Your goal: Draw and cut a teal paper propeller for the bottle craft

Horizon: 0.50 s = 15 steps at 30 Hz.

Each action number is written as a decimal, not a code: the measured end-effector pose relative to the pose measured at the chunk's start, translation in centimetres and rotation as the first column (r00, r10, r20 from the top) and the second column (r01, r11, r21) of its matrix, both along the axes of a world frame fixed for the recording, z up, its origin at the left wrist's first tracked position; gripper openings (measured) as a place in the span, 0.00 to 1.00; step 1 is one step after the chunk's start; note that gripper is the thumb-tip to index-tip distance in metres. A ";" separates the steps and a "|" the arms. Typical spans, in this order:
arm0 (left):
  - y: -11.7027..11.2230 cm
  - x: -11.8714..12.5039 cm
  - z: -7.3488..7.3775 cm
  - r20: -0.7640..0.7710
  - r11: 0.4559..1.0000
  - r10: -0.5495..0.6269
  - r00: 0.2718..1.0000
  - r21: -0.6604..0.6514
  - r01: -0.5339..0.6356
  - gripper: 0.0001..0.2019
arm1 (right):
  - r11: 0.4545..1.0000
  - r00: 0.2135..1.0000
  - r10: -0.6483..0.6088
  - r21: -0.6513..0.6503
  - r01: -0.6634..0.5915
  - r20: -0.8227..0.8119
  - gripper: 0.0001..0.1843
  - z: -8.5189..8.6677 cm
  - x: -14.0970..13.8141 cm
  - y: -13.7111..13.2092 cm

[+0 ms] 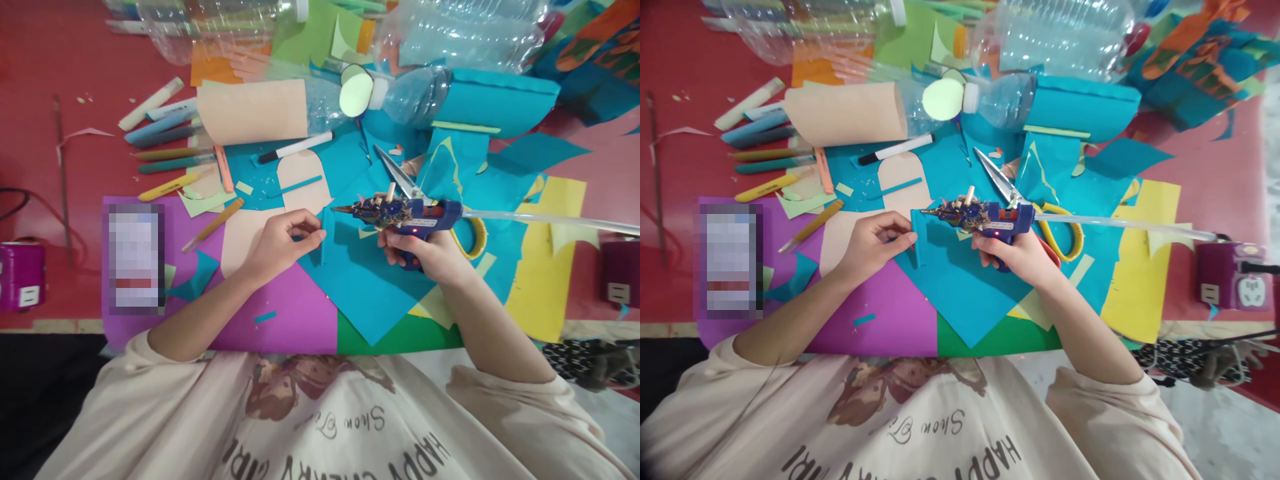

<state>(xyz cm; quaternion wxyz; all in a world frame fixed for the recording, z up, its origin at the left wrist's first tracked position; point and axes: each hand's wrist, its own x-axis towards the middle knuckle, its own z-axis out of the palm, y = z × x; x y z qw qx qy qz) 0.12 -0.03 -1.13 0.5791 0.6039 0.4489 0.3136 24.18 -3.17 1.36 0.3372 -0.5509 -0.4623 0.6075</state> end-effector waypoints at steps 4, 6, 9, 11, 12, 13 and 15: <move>0.0 0.0 -0.1 0.016 1.000 0.002 1.000 -0.011 -0.002 0.12 | 1.000 1.000 0.001 -0.004 -0.001 -0.011 0.07 0.1 0.0 0.0; 0.0 -0.1 -0.1 0.022 1.000 0.002 1.000 -0.007 -0.002 0.11 | 1.000 1.000 0.005 -0.002 -0.005 -0.011 0.08 0.2 -0.1 0.1; 0.0 -0.1 -0.2 0.010 1.000 -0.001 1.000 0.007 0.001 0.12 | 1.000 1.000 0.018 -0.002 -0.018 0.006 0.09 0.4 -0.2 0.1; 0.0 -0.1 0.0 0.002 1.000 0.000 1.000 0.010 0.000 0.13 | 1.000 1.000 0.023 -0.002 -0.023 0.017 0.09 0.4 -0.2 0.1; 0.1 0.0 0.1 0.003 1.000 0.002 1.000 0.009 -0.002 0.13 | 1.000 1.000 0.024 0.000 -0.024 0.019 0.09 0.4 -0.2 0.1; 0.1 0.0 0.2 0.007 1.000 0.008 1.000 0.009 -0.008 0.13 | 1.000 1.000 0.024 0.002 -0.024 0.019 0.09 0.3 -0.2 0.0; 0.2 0.1 0.5 0.017 0.999 0.022 1.000 0.024 -0.023 0.13 | 1.000 0.999 0.029 0.002 -0.029 0.023 0.09 0.1 -0.1 0.0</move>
